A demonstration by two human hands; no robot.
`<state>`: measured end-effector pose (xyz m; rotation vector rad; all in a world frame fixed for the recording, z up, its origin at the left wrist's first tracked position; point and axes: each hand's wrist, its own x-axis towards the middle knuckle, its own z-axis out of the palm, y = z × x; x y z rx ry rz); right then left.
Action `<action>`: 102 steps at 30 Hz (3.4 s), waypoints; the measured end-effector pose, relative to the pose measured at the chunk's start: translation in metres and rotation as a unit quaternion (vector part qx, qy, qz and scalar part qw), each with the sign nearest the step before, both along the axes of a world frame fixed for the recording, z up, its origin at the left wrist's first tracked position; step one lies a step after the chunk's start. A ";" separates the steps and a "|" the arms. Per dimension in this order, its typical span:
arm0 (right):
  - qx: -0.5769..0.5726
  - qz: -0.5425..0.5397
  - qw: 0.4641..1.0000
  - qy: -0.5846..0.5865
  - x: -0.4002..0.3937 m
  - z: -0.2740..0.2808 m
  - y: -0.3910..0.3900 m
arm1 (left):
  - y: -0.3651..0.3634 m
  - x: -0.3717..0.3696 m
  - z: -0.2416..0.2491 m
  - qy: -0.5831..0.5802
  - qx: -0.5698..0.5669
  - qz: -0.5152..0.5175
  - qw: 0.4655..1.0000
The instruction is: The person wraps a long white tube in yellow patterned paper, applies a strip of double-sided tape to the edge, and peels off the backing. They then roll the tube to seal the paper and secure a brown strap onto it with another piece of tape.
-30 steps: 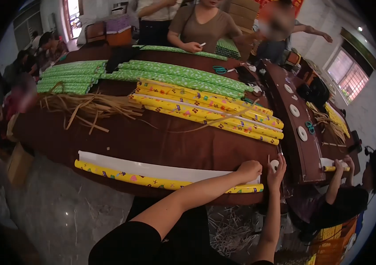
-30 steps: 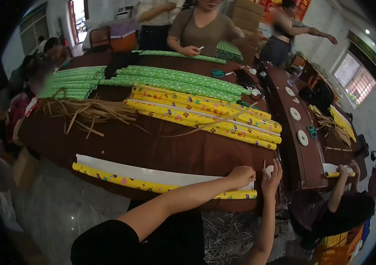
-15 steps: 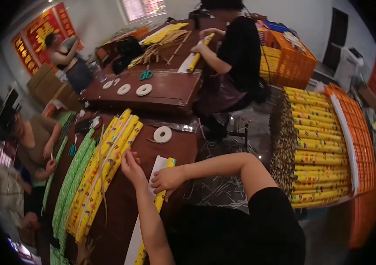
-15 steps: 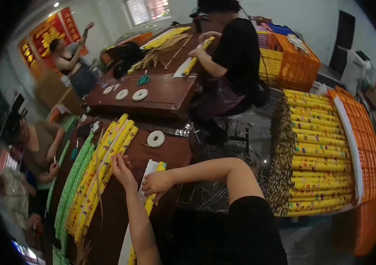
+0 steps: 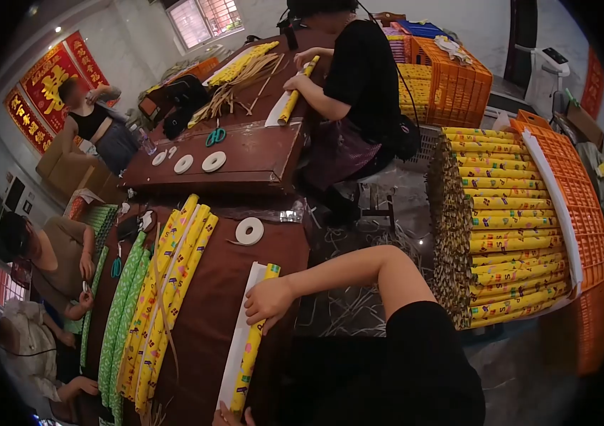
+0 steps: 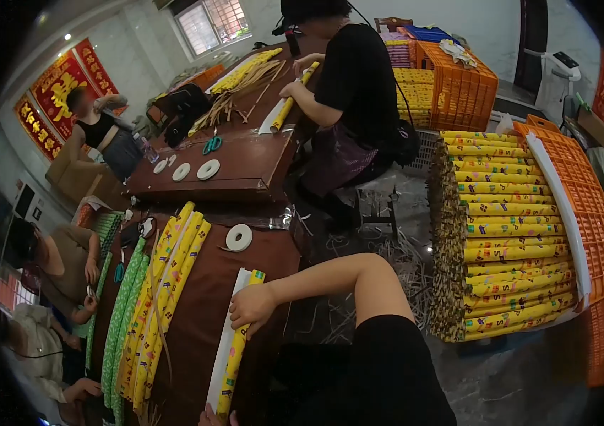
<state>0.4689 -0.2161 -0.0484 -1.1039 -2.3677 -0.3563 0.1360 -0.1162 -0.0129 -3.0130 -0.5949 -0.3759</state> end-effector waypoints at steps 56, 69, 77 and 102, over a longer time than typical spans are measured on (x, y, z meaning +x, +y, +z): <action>-0.500 0.210 0.831 0.125 -0.396 0.007 0.225 | -0.028 -0.125 -0.038 -0.307 0.043 0.147 0.939; -0.514 0.160 0.840 0.066 -0.400 0.018 0.222 | -0.037 -0.196 -0.039 -0.260 0.018 0.385 0.885; -0.533 0.154 0.823 0.122 -0.441 0.024 0.222 | -0.033 -0.192 -0.046 -0.264 0.034 0.373 0.889; -0.428 0.240 0.848 0.199 -0.436 0.020 0.213 | 0.030 -0.250 -0.045 -0.558 -0.306 0.516 0.574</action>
